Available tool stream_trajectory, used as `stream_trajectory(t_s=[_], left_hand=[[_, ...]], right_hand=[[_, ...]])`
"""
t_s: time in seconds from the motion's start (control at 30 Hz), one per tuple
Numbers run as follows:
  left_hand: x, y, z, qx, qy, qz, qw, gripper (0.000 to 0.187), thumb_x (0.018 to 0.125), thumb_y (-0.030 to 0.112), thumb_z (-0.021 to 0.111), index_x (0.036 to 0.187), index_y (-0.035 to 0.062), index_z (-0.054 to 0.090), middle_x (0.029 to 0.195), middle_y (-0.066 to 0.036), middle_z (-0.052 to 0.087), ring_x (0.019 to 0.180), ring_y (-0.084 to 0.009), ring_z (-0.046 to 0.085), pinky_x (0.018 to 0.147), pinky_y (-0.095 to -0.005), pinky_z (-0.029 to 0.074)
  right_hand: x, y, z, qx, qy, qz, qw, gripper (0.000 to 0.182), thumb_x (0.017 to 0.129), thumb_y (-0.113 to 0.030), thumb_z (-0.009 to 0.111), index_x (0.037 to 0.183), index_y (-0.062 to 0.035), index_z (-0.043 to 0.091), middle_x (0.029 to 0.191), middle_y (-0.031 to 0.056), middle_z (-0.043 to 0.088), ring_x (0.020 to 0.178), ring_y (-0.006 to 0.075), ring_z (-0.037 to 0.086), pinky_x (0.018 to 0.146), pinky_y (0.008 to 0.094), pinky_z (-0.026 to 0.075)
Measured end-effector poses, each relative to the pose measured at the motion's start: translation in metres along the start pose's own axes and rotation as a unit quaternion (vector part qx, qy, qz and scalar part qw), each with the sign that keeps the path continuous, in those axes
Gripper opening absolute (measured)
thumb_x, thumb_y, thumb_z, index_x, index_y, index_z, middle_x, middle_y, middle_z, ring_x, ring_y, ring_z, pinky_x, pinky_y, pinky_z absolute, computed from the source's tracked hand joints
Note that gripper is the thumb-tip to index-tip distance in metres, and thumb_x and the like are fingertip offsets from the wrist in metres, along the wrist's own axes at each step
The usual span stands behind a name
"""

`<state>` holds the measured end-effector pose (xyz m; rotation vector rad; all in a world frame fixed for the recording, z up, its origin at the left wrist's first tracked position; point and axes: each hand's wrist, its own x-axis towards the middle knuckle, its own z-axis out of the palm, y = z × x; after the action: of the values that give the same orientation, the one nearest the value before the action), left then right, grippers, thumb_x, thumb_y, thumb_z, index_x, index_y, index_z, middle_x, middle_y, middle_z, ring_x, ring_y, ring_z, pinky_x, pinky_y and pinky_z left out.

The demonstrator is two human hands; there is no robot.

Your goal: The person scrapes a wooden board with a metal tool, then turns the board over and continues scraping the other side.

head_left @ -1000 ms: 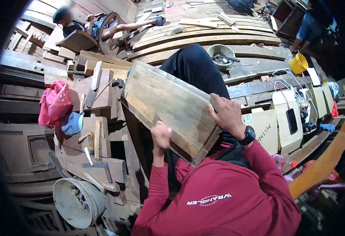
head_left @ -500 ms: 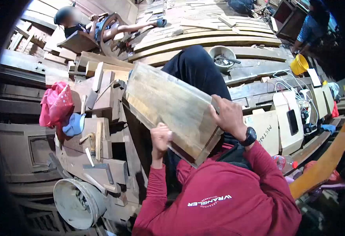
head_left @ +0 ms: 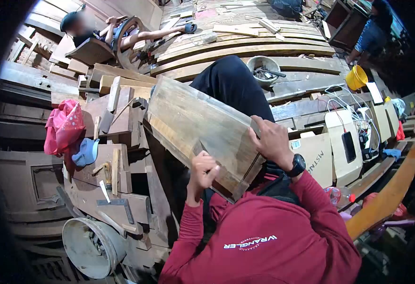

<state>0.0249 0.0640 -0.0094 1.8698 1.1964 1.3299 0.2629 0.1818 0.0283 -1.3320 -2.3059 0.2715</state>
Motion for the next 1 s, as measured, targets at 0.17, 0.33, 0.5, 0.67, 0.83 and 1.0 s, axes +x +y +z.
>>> stream_trajectory(t_s=[0.17, 0.33, 0.5, 0.67, 0.83, 1.0], left_hand=[[0.002, -0.006, -0.015, -0.036, 0.065, -0.02, 0.997, 0.041, 0.09, 0.019, 0.057, 0.054, 0.003, 0.044, 0.051, -0.008, 0.041, 0.045, -0.0246, 0.041, 0.061, -0.0373, 0.034], [-0.005, -0.019, -0.004, 0.026, 0.048, -0.006, 0.998, 0.039, 0.088, 0.016, 0.057, 0.054, 0.0025, 0.044, 0.051, -0.008, 0.042, 0.048, -0.0251, 0.042, 0.061, -0.0377, 0.035], [0.002, -0.056, -0.023, 0.132, 0.104, -0.072, 0.983, 0.038, 0.087, 0.015, 0.058, 0.054, 0.0028, 0.043, 0.05, -0.01, 0.039, 0.047, -0.0283, 0.04, 0.061, -0.0389, 0.036], [0.002, -0.017, 0.0, 0.054, 0.031, -0.015, 0.998, 0.036, 0.087, 0.013, 0.059, 0.057, 0.001, 0.044, 0.052, -0.011, 0.042, 0.05, -0.031, 0.044, 0.063, -0.0404, 0.036], [-0.005, -0.052, -0.009, 0.161, 0.061, -0.045, 0.984, 0.036, 0.084, 0.012, 0.065, 0.054, 0.0038, 0.046, 0.052, -0.012, 0.043, 0.052, -0.0322, 0.048, 0.064, -0.0409, 0.037], [-0.003, -0.016, 0.006, 0.051, -0.008, -0.009, 0.999, 0.031, 0.083, 0.012, 0.065, 0.056, 0.0046, 0.051, 0.055, -0.01, 0.05, 0.053, -0.0286, 0.051, 0.065, -0.0394, 0.037]], right_hand=[[0.001, 0.001, -0.003, 0.0, -0.008, -0.003, 1.0, 0.03, 0.096, -0.036, 0.062, 0.113, -0.0105, 0.064, 0.074, 0.0137, 0.067, 0.067, 0.0357, 0.069, 0.059, 0.048, 0.054], [-0.002, 0.002, -0.002, 0.005, 0.011, -0.01, 1.0, 0.029, 0.096, -0.035, 0.062, 0.11, -0.0093, 0.064, 0.074, 0.0134, 0.067, 0.064, 0.0342, 0.068, 0.057, 0.0469, 0.053], [0.0, 0.001, -0.003, 0.007, 0.007, -0.014, 1.0, 0.031, 0.096, -0.035, 0.063, 0.112, -0.0088, 0.065, 0.074, 0.0139, 0.067, 0.065, 0.0343, 0.068, 0.057, 0.0459, 0.054], [0.0, -0.001, -0.007, 0.006, -0.008, -0.001, 1.0, 0.03, 0.096, -0.035, 0.062, 0.109, -0.0081, 0.064, 0.075, 0.0145, 0.068, 0.065, 0.0353, 0.069, 0.057, 0.0464, 0.055], [0.0, 0.0, -0.006, 0.006, -0.038, 0.021, 0.999, 0.036, 0.097, -0.034, 0.063, 0.123, -0.0109, 0.064, 0.08, 0.0147, 0.069, 0.068, 0.0363, 0.068, 0.061, 0.0471, 0.053], [-0.001, 0.0, -0.005, 0.0, -0.005, 0.0, 1.0, 0.031, 0.096, -0.035, 0.063, 0.112, -0.009, 0.064, 0.074, 0.014, 0.067, 0.063, 0.0352, 0.068, 0.055, 0.0473, 0.054]])
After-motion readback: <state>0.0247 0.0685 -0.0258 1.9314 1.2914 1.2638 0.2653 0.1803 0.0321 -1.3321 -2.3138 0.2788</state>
